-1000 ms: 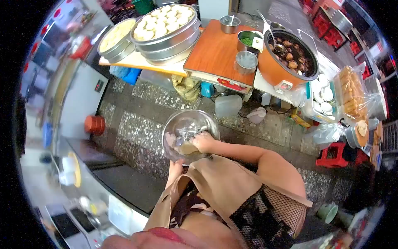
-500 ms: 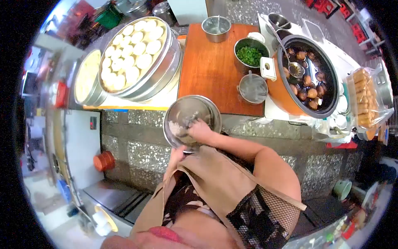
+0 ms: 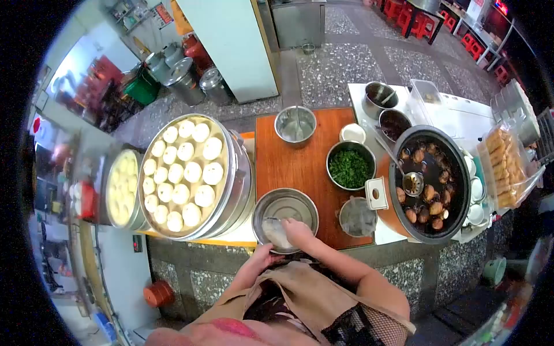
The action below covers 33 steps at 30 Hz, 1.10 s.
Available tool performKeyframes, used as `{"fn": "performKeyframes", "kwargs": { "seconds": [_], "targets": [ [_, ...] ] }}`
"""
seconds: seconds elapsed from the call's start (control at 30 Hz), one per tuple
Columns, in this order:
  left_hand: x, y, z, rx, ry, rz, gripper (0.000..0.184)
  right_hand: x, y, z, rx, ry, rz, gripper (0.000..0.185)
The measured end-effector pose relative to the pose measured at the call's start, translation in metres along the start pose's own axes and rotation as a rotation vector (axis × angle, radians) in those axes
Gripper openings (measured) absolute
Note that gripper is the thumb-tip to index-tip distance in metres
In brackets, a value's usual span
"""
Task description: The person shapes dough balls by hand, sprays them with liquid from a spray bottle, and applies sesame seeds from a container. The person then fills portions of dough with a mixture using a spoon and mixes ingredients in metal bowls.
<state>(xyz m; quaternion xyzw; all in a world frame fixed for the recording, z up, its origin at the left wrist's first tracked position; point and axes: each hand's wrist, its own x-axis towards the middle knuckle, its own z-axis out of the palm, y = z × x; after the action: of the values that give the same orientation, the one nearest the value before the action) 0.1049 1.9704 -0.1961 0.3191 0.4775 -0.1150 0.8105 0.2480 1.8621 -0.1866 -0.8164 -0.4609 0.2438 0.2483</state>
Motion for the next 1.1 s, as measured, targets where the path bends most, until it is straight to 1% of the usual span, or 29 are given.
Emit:
{"fn": "performKeyframes", "kwargs": {
  "seconds": [0.03, 0.07, 0.13, 0.17, 0.23, 0.27, 0.3, 0.37, 0.4, 0.43, 0.5, 0.57, 0.63, 0.7, 0.73, 0.77, 0.8, 0.83, 0.9, 0.93, 0.97, 1.03, 1.07, 1.1],
  "targets": [
    [0.003, 0.007, 0.004, 0.033, 0.006, -0.013, 0.043, -0.003, -0.004, -0.012, 0.012, 0.050, -0.041, 0.033],
    [0.005, 0.012, 0.006, 0.030, 0.007, -0.007, 0.043, -0.005, -0.008, -0.025, 0.010, 0.051, -0.047, 0.033],
    [0.011, 0.018, 0.005, 0.109, 0.124, -0.073, 0.032, -0.009, -0.017, -0.051, -0.060, 0.025, 0.039, 0.035],
    [0.019, 0.015, -0.003, 0.094, 0.126, -0.063, 0.032, -0.011, -0.021, -0.057, -0.067, 0.019, 0.024, 0.035],
    [0.035, 0.005, -0.024, 0.223, -0.022, 0.082, 0.033, -0.014, -0.027, -0.063, -0.047, 0.231, 0.117, 0.035],
    [0.038, 0.001, -0.030, 0.247, -0.058, 0.175, 0.038, -0.017, -0.018, -0.055, -0.068, 0.308, 0.033, 0.035],
    [0.034, 0.004, -0.033, 0.241, -0.056, 0.182, 0.038, -0.022, -0.011, -0.053, -0.072, 0.307, 0.024, 0.035],
    [0.014, 0.020, -0.036, 0.214, -0.050, 0.113, 0.040, -0.036, 0.003, -0.050, -0.180, 0.189, -0.017, 0.034],
    [-0.005, 0.034, -0.031, 0.312, -0.008, 0.046, 0.038, -0.040, 0.014, -0.046, -0.316, -0.030, 0.098, 0.035],
    [-0.010, 0.040, -0.033, 0.350, -0.052, 0.056, 0.036, -0.042, 0.026, -0.043, -0.457, -0.257, 0.202, 0.036],
    [-0.009, 0.040, -0.039, 0.339, -0.086, 0.102, 0.035, -0.049, 0.028, -0.044, -0.474, -0.033, 0.075, 0.031],
    [0.006, 0.028, -0.045, 0.363, -0.052, 0.187, 0.042, -0.050, 0.005, -0.053, -0.228, 0.301, -0.041, 0.020],
    [0.031, 0.011, -0.050, 0.309, 0.016, 0.226, 0.053, -0.048, 0.009, -0.049, -0.404, 0.324, -0.133, 0.015],
    [0.010, 0.017, -0.042, 0.253, -0.008, 0.243, 0.057, -0.052, 0.032, -0.041, -0.607, -0.216, 0.118, 0.020],
    [-0.002, 0.025, -0.040, 0.285, -0.017, 0.223, 0.058, -0.047, 0.027, -0.037, -0.609, -0.219, 0.097, 0.020],
    [-0.010, 0.036, -0.034, 0.340, -0.045, 0.199, 0.058, -0.045, 0.026, -0.037, -0.587, -0.157, 0.101, 0.019],
    [-0.015, 0.038, -0.031, 0.366, -0.047, 0.263, 0.049, -0.053, 0.024, -0.037, -0.556, -0.083, 0.135, 0.018],
    [-0.016, 0.039, -0.033, 0.431, -0.086, 0.245, 0.049, -0.052, 0.017, -0.037, -0.450, -0.019, 0.067, 0.016],
    [-0.008, 0.044, -0.026, 0.531, -0.023, 0.312, 0.042, -0.048, 0.004, -0.044, -0.273, 0.188, -0.017, 0.011],
    [0.024, 0.029, -0.030, 0.501, -0.092, 0.455, 0.039, -0.046, 0.002, -0.043, -0.213, 0.311, -0.059, 0.008],
    [0.052, 0.018, -0.036, 0.448, -0.165, 0.588, 0.036, -0.046, 0.001, -0.044, -0.249, 0.269, -0.004, 0.008],
    [0.002, 0.040, -0.014, 0.691, 0.045, 0.543, 0.034, -0.052, 0.004, -0.042, -0.218, 0.333, 0.037, 0.009],
    [0.015, 0.039, -0.020, 0.735, 0.000, 0.536, 0.034, -0.056, 0.010, -0.039, -0.199, 0.312, 0.106, 0.009],
    [0.040, 0.027, -0.034, 0.667, -0.106, 0.514, 0.037, -0.058, 0.015, -0.038, -0.176, 0.282, 0.166, 0.010]
  ]
}}
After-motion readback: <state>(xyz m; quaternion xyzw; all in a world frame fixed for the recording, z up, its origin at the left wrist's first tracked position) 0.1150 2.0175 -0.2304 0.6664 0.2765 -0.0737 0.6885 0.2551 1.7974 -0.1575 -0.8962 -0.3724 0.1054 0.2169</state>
